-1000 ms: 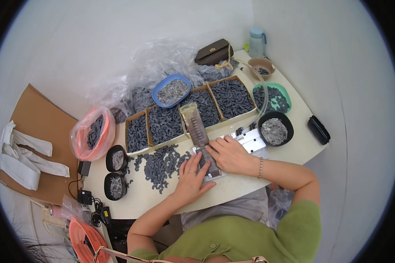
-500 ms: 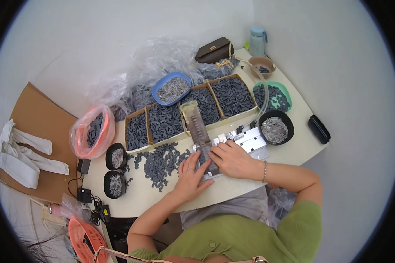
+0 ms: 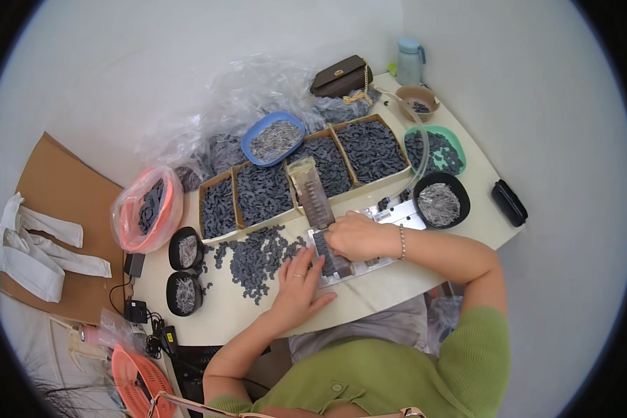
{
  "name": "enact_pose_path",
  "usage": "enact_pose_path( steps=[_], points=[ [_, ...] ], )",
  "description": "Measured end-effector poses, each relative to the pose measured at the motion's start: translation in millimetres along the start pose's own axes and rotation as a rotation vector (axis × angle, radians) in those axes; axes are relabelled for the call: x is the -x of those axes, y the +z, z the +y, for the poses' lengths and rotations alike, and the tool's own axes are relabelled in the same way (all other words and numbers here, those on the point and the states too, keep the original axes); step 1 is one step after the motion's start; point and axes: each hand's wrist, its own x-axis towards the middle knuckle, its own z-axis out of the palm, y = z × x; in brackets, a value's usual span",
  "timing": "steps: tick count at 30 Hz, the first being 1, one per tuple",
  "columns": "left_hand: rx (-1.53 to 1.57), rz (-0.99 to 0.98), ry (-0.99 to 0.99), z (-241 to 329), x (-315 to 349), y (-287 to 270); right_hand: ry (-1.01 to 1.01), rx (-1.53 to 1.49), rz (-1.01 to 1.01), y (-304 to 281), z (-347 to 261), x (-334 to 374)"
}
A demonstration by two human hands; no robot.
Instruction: The person picks up grey metal hardware parts from the table and places them into the compartments of a specialized sorting tray.
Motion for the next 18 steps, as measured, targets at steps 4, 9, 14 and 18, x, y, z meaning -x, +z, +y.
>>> enact_pose_path(
  steps=[4,9,14,18],
  points=[
    [-0.084,0.001,0.086,5.6,-0.2,3.2,0.012,-0.128,0.021,-16.6,24.8,-25.8],
    [-0.187,0.048,0.077,-0.4,-18.2,8.5,0.185,-0.365,0.675,-61.2,63.3,-95.9],
    [-0.137,0.087,0.008,-13.4,-28.4,5.4,0.251,-0.204,0.94,-42.8,99.4,-128.2],
    [-0.111,0.111,-0.076,-20.0,-19.3,-9.8,0.382,-0.256,0.568,-49.5,69.5,-91.6]
  ],
)
